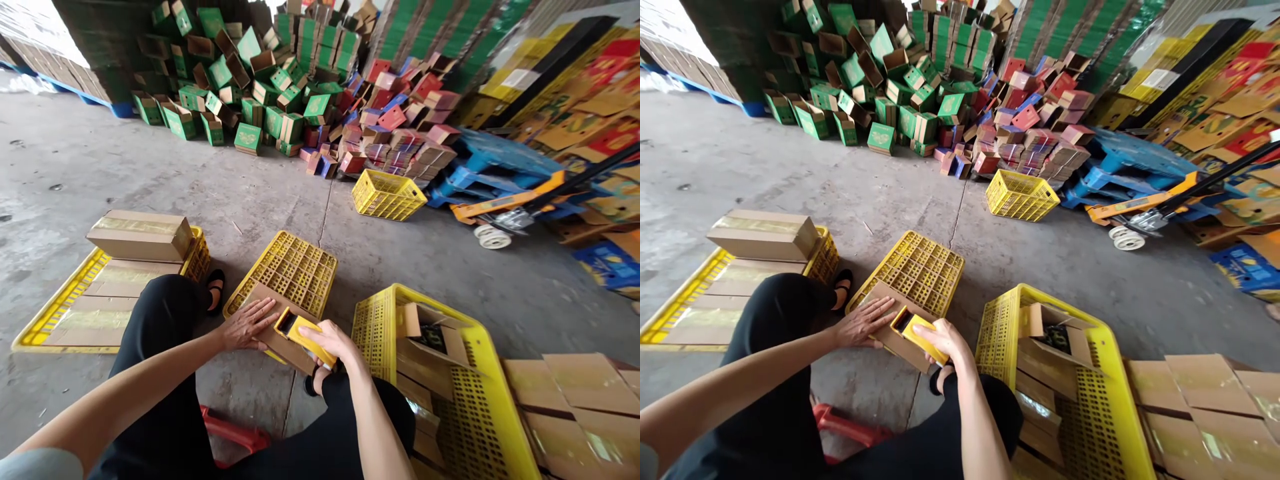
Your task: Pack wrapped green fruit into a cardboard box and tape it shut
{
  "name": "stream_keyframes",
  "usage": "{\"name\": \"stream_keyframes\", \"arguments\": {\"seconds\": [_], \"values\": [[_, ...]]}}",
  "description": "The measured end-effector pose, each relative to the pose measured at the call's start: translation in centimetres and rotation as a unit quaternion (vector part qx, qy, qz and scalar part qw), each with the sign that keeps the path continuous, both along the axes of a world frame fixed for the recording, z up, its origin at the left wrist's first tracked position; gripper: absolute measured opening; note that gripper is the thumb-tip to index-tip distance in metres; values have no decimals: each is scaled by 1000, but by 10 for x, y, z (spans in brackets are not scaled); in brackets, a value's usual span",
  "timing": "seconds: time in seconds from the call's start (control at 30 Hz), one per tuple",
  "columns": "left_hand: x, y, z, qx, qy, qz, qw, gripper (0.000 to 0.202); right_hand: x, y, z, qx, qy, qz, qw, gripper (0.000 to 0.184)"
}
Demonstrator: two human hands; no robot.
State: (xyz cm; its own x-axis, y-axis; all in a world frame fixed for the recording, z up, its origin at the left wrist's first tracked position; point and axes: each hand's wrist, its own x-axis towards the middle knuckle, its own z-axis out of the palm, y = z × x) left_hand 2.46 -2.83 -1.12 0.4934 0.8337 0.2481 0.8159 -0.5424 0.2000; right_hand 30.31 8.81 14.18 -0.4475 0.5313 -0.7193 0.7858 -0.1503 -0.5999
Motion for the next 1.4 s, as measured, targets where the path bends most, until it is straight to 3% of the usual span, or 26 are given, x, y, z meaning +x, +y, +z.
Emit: {"name": "stream_keyframes", "arguments": {"seconds": [0.23,0.43,0.63,0.93,1.23,1.4], "values": [[20,2,0,10,-14,-46,999,100,-3,-4,3,16,-19,18,1000,42],[16,3,-5,34,-17,-41,998,101,5,-5,9,-6,-9,10,1000,32],[15,2,-10,29,-8,-37,999,98,25,0,3,8,9,13,1000,35],[22,2,-4,-3,-2,-33,999,90,19,-1,-1,-7,-14,9,1000,39],[26,4,-4,1,-13,-70,997,102,19,-7,5,-12,-9,9,1000,37],[23,4,-7,16,-17,-74,997,102,34,-5,7,-21,7,10,1000,34]]}}
